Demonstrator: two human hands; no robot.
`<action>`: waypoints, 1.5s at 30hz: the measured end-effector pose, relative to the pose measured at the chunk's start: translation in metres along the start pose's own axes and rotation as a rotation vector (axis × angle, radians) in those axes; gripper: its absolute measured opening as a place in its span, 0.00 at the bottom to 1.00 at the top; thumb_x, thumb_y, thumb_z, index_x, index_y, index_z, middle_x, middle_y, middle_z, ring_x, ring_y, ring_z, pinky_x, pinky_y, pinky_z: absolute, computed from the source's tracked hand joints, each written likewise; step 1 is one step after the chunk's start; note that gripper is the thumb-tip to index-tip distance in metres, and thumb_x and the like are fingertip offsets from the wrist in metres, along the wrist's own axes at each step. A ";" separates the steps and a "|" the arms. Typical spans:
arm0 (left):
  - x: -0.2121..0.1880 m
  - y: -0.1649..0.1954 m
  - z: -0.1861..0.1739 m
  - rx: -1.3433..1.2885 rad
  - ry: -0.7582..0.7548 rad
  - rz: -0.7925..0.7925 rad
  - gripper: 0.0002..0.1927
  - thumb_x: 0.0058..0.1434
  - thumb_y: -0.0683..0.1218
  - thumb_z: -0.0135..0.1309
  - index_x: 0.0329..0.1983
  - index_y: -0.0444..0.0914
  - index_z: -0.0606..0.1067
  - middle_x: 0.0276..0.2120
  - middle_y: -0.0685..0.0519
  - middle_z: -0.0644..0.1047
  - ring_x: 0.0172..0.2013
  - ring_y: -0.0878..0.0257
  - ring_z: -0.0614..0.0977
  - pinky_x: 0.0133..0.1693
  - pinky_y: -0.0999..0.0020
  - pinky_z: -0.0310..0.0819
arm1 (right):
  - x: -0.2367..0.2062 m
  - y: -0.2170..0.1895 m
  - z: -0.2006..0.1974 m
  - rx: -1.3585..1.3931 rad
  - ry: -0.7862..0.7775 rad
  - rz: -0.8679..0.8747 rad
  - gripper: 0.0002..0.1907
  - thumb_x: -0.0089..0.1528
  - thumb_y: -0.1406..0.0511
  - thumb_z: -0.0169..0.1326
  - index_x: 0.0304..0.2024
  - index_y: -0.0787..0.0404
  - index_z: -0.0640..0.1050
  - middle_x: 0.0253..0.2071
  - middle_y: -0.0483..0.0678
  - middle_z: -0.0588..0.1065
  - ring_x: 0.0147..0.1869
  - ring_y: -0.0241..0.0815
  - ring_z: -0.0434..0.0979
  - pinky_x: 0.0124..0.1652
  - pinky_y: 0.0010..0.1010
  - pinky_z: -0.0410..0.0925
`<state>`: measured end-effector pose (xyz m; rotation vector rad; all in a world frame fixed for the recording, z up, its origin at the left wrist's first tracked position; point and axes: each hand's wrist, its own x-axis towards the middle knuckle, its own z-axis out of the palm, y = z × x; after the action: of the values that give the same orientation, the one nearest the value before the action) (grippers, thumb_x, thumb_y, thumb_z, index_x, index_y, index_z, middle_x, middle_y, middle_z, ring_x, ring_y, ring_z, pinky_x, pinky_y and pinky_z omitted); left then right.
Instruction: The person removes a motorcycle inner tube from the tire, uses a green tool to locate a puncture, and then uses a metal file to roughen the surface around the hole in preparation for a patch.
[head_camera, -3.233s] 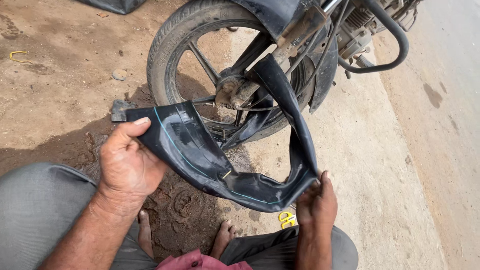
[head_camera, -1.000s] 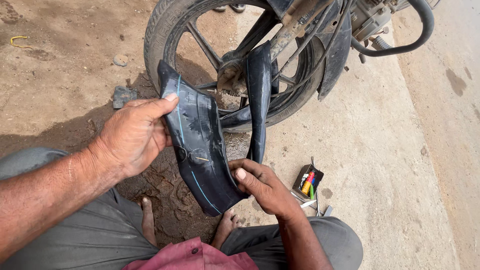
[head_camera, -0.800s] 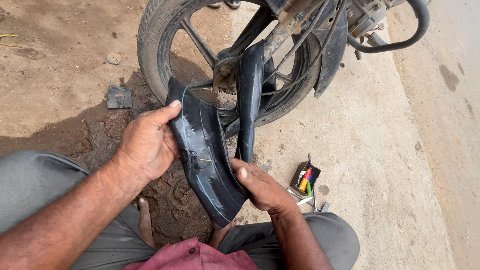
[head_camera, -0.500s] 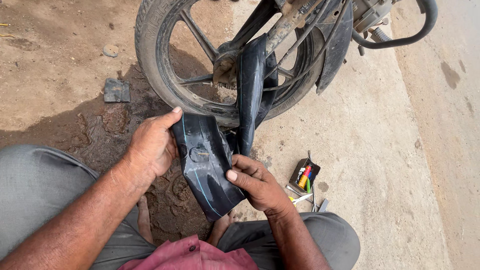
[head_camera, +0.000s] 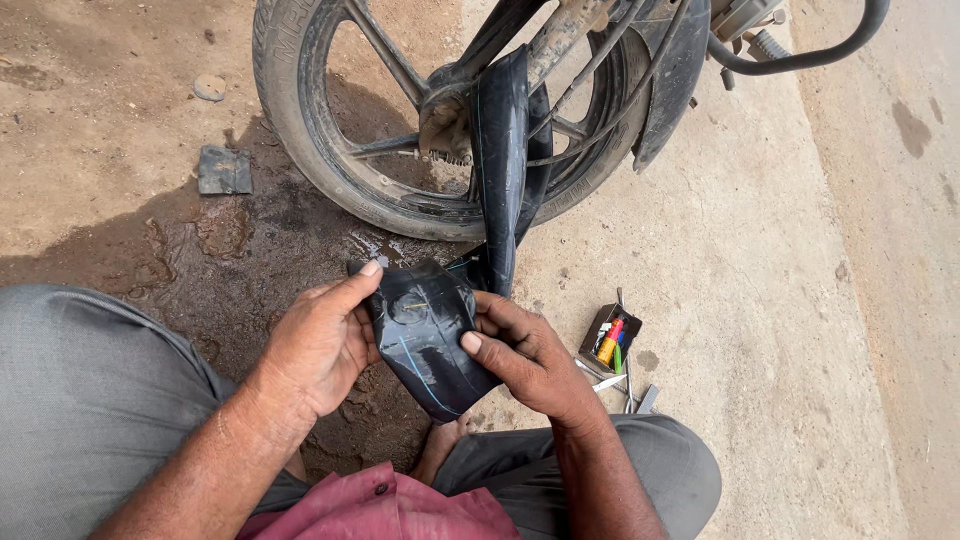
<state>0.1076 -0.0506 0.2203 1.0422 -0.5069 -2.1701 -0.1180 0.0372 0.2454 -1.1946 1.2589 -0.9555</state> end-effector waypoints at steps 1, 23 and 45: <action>0.003 0.000 -0.002 -0.044 -0.010 0.058 0.19 0.67 0.53 0.52 0.49 0.31 0.75 0.40 0.45 0.80 0.41 0.56 0.82 0.44 0.54 0.80 | 0.001 0.000 0.001 -0.024 0.029 0.030 0.27 0.66 0.60 0.56 0.65 0.66 0.71 0.42 0.45 0.79 0.47 0.32 0.76 0.48 0.25 0.69; 0.017 -0.019 -0.022 -0.226 -0.106 0.342 0.11 0.70 0.44 0.53 0.49 0.31 0.74 0.42 0.48 0.79 0.44 0.62 0.82 0.50 0.64 0.79 | 0.021 0.034 0.013 0.124 -0.051 0.162 0.15 0.65 0.60 0.64 0.32 0.62 0.76 0.28 0.37 0.71 0.33 0.28 0.65 0.33 0.23 0.59; 0.006 -0.015 -0.012 0.008 -0.204 0.238 0.20 0.68 0.50 0.51 0.52 0.29 0.76 0.44 0.46 0.82 0.43 0.60 0.84 0.46 0.60 0.81 | 0.014 0.024 0.000 -0.061 0.182 -0.023 0.10 0.67 0.64 0.61 0.42 0.66 0.79 0.28 0.36 0.70 0.33 0.26 0.65 0.32 0.20 0.59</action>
<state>0.1079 -0.0448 0.2008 0.7263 -0.6966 -2.0711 -0.1186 0.0273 0.2192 -1.1920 1.4294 -1.0688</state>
